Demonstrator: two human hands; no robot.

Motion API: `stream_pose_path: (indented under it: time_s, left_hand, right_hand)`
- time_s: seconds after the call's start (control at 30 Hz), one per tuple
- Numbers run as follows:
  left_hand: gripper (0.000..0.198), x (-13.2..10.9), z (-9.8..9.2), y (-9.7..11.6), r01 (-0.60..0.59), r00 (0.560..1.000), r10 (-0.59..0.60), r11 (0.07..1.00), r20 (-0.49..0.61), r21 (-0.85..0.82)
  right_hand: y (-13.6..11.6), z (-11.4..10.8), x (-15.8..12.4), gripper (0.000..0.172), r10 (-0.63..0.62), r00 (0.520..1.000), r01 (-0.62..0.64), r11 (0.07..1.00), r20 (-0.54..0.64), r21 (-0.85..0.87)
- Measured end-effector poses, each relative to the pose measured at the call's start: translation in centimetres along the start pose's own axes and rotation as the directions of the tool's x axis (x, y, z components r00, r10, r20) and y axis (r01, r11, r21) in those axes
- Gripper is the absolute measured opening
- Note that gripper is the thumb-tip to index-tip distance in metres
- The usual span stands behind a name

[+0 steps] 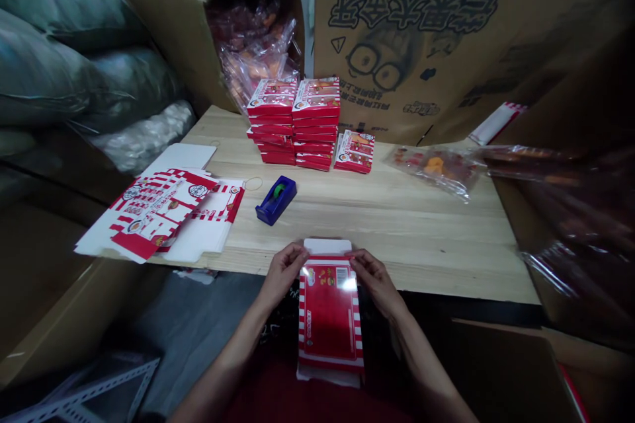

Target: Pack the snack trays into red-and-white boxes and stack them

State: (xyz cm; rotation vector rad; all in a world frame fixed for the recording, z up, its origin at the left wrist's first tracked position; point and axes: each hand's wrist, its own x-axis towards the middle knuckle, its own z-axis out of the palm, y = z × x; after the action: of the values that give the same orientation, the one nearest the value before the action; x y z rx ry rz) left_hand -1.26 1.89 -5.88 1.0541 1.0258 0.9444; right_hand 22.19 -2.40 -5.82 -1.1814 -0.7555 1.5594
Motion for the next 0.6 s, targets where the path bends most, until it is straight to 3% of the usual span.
stream_pose_path:
  time_s: [0.23, 0.4, 0.6]
  left_hand:
    - [0.033, -0.6, 1.0, -0.8, -0.012, 0.999, 0.007, 0.996, 0.050, 0.092]
    - [0.032, -0.1, 0.5, 0.5, -0.026, 0.997, 0.016, 0.992, 0.081, 0.120]
    - [0.044, 0.7, 0.7, 1.2, -0.043, 0.998, 0.035, 0.991, 0.061, 0.128]
  right_hand:
    - [-0.7, -0.3, 0.2, 0.035, 0.061, 0.997, -0.063, 0.997, 0.041, 0.041]
    - [-1.1, -0.1, 0.5, 0.039, 0.052, 0.999, -0.052, 0.997, 0.006, 0.059]
    - [-1.7, 0.2, 0.9, 0.030, 0.040, 0.999, -0.041, 0.996, 0.010, 0.078]
